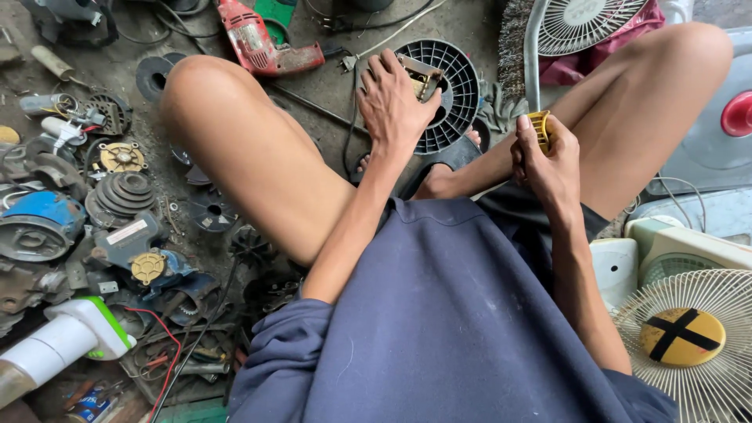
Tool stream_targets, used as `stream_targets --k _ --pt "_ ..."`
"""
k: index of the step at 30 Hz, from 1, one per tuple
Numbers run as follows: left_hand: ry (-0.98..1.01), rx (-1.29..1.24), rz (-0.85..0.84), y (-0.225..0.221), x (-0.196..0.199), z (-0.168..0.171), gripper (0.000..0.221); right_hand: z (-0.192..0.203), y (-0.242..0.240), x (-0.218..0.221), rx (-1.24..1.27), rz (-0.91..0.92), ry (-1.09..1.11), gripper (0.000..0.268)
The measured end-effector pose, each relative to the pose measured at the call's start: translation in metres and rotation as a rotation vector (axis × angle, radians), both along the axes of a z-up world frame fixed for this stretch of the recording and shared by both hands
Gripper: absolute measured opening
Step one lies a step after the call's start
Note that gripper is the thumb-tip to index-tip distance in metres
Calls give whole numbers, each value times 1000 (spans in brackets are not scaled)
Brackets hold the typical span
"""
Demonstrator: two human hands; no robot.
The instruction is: Repairing a motor component using a screwdriver in a workshop
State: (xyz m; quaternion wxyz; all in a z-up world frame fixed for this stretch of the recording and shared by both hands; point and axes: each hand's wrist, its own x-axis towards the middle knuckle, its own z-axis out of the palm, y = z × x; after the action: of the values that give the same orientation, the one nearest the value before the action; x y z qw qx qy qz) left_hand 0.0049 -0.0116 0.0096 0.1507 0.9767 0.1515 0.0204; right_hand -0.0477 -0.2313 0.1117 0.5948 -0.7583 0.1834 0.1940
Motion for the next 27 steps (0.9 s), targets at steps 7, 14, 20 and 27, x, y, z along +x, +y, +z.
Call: stream_targets --k 7,14,20,27 --pt "41 -157 -611 51 -2 2 154 -4 -8 1 -13 1 -50 28" --pt "-82 -128 -648 49 -12 0 98 -31 -18 -10 -69 43 -182 31" --pt "-154 -233 -519 41 -13 -9 91 -35 -8 13 -93 -2 -151 33" --pt "-260 -265 -456 40 -17 -30 88 -16 1 16 -116 -2 -51 38"
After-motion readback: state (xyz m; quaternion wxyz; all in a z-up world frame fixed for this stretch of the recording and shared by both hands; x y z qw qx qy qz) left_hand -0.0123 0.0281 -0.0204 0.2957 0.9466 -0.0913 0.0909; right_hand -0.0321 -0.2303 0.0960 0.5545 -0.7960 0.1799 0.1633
